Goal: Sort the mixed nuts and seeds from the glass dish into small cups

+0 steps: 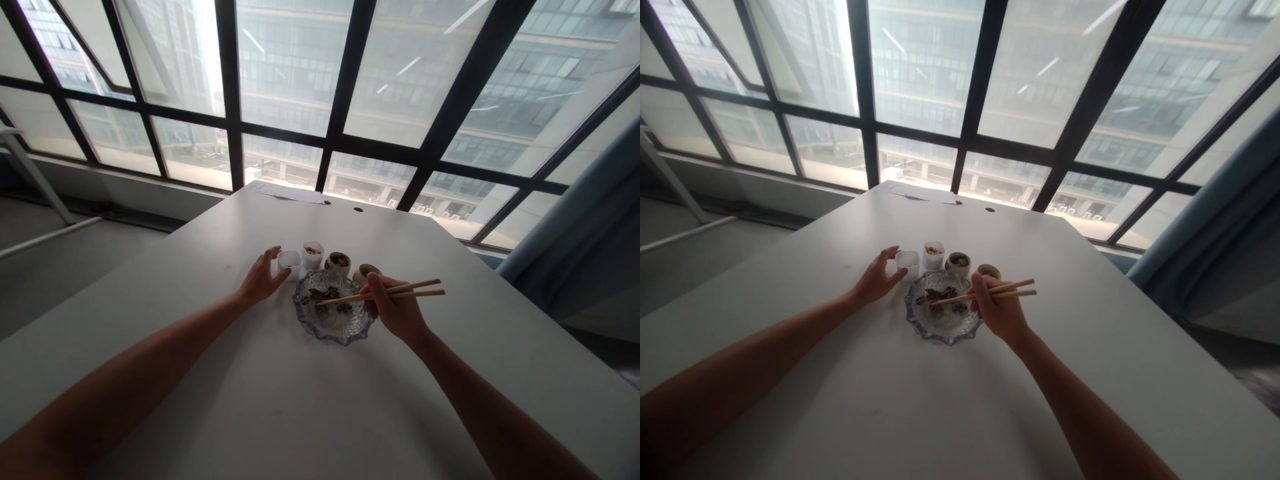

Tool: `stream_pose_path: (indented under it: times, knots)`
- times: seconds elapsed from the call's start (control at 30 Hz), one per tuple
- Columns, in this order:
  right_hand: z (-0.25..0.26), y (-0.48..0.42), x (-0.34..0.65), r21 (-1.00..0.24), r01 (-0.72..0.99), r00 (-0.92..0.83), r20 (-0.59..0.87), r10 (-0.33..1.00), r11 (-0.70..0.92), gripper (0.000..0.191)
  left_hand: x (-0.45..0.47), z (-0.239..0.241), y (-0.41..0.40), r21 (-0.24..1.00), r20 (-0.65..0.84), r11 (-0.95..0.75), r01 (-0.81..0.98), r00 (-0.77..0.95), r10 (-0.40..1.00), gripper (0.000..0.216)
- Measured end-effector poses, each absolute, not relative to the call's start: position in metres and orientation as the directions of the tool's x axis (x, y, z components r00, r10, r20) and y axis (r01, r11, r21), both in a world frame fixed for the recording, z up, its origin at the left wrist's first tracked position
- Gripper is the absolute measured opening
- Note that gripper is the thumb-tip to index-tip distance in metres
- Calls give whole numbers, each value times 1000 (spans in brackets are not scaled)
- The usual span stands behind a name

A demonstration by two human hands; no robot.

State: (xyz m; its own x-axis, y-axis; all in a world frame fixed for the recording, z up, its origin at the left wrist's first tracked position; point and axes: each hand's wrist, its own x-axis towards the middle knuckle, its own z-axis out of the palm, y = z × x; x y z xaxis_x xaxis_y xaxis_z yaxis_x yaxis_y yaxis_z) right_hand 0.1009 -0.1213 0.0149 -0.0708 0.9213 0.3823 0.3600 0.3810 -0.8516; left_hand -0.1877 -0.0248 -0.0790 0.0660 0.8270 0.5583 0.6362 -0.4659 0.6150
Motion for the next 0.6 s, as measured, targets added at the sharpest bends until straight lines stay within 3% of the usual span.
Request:
stream_pose_path:
  times: [0.43, 0.6]
  knots:
    - [18, -121, 108, -789, 419, -131, 437, 890, 449, 53, -188, -78, -26, 614, 561, -461, 641, 56, 826, 62]
    - [17, -115, 111, -721, 457, -287, 435, 853, 521, 50, -188, -81, -25, 611, 568, -462, 643, 50, 821, 62]
